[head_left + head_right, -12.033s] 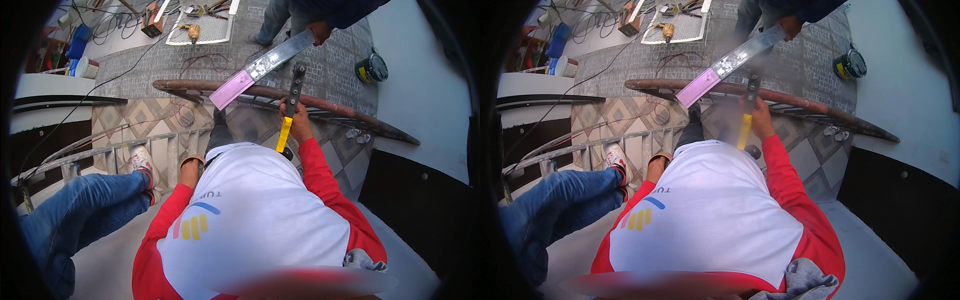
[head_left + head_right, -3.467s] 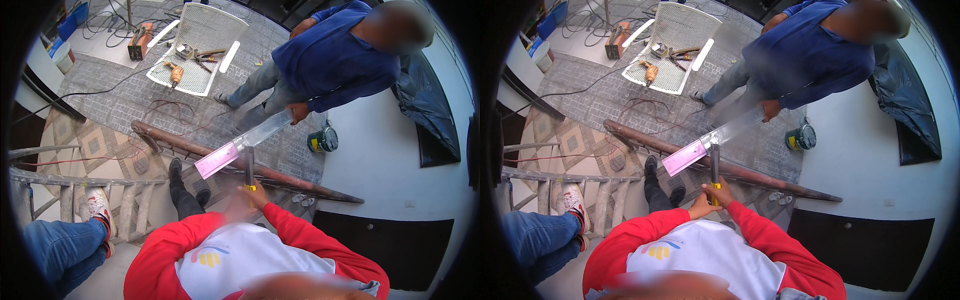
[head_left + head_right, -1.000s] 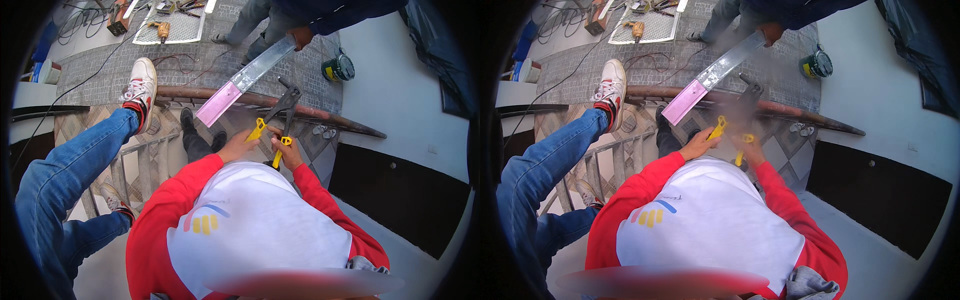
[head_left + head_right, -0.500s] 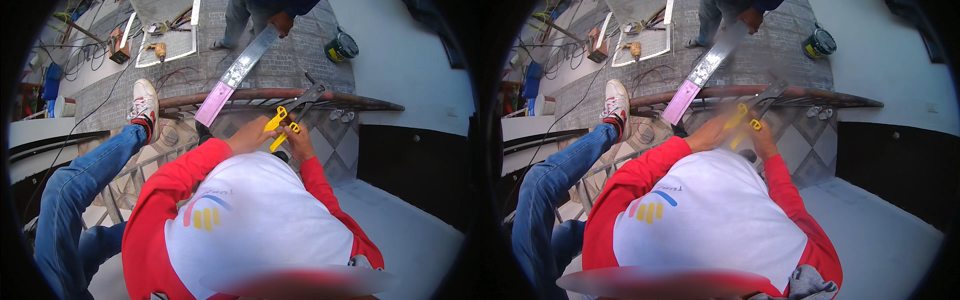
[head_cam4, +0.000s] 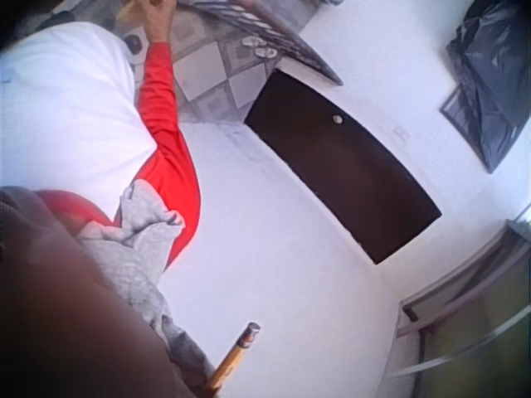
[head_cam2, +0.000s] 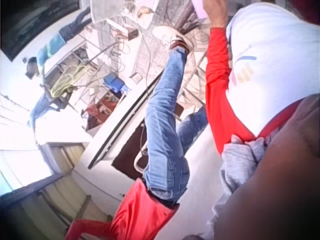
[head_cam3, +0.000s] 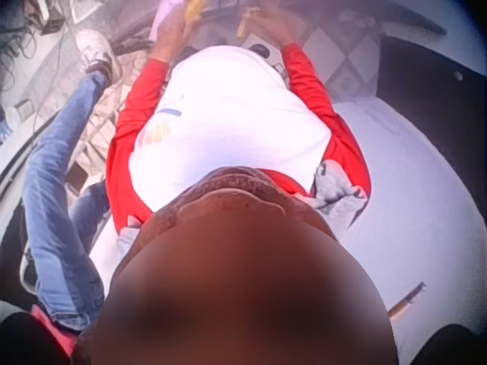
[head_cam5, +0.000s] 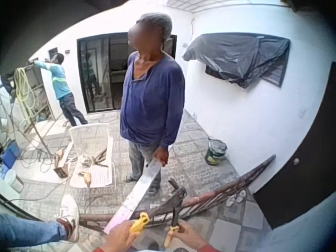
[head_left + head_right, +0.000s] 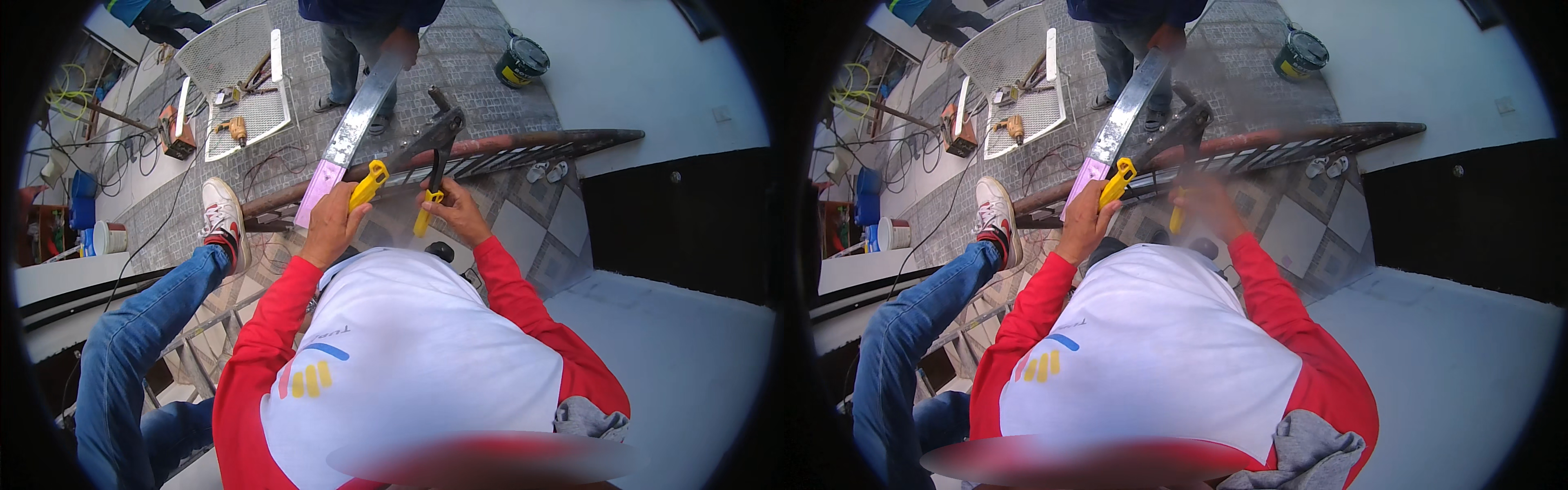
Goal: The person uses a rivet gun to fasten a pink plastic strip to a long metal bar held by another worker. The person then measures the assembly with a tape measure and marks it with a pencil. The work takes place on a tiled floor with tools and materials nearby.
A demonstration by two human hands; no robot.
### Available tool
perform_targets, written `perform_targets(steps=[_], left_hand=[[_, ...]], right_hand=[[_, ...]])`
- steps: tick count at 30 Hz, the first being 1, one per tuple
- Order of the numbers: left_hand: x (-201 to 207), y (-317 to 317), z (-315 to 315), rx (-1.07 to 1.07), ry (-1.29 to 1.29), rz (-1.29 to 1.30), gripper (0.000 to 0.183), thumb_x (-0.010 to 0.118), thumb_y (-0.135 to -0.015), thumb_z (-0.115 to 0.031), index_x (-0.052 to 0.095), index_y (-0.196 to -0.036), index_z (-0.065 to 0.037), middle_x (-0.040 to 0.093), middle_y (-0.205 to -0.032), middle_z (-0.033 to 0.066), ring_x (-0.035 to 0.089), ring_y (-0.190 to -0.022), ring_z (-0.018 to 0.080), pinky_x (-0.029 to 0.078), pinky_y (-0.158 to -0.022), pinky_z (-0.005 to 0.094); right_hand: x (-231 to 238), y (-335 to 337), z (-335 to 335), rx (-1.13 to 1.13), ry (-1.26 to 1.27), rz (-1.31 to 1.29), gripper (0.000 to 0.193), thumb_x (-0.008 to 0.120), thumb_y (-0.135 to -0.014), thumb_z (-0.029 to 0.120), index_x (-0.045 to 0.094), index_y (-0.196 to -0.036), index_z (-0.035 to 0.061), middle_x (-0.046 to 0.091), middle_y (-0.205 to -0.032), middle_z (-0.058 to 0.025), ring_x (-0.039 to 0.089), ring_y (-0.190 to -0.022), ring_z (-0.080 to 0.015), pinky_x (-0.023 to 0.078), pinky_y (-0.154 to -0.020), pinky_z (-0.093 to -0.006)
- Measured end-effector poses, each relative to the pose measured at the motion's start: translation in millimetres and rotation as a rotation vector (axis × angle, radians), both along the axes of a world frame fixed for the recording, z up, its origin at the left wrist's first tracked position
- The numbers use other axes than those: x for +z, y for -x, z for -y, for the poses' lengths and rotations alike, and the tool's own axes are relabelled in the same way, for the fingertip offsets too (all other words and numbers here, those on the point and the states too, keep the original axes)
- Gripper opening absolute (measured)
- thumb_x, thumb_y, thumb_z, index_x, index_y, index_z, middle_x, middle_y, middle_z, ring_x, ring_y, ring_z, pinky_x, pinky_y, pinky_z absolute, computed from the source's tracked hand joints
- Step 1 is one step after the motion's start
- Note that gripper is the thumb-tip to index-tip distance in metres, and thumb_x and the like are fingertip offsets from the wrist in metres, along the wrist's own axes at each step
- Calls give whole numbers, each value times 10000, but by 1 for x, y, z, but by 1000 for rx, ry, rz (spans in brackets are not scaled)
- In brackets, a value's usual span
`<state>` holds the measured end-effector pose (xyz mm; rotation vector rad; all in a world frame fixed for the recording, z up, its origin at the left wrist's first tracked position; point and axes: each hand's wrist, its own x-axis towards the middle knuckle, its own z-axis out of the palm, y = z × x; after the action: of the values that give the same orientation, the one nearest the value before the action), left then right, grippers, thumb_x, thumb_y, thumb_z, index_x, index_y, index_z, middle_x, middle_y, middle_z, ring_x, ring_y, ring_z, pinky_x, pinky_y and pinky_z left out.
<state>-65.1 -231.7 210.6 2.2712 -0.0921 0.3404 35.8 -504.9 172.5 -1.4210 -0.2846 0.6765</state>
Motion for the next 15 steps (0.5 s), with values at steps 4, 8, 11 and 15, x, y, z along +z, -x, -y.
perform_targets(steps=[4, 8, 11, 15], left_hand=[[6, 5, 24, -37, 45, -92, 318, 664, -994, -231, 570, -1195, -4, 610, -989, 191, 624, -931, 405, 492, -785, 439], [21, 17, -10, -35, -177, 54, 330, 692, -959, -246, 575, -1180, -31, 591, -980, 169, 608, -874, 394, 460, -734, 468], [24, 34, -12, -13, -145, 31, 331, 693, -946, -238, 581, -1180, -33, 600, -976, 151, 598, -853, 368, 447, -737, 450], [26, 54, -1, 47, -130, 49, 316, 689, -943, -214, 585, -1179, -32, 609, -973, 144, 599, -864, 360, 443, -752, 449]], right_hand=[[-8, 1, -15, -4, 214, 344, 347, 730, -936, 92, 588, -1252, 64, 683, -1097, -52, 653, -1060, -160, 508, -980, -336], [-2, -1, 13, 59, 314, 308, 340, 726, -931, 63, 588, -1241, 65, 683, -1121, -51, 649, -1064, -154, 507, -983, -330], [1, 15, -2, 15, 220, 159, 340, 730, -924, 53, 593, -1235, 66, 684, -1128, -50, 649, -1065, -151, 507, -988, -327], [3, 47, -59, -27, 127, 199, 332, 732, -914, 46, 609, -1222, 73, 685, -1142, -54, 643, -1090, -151, 509, -991, -320]])
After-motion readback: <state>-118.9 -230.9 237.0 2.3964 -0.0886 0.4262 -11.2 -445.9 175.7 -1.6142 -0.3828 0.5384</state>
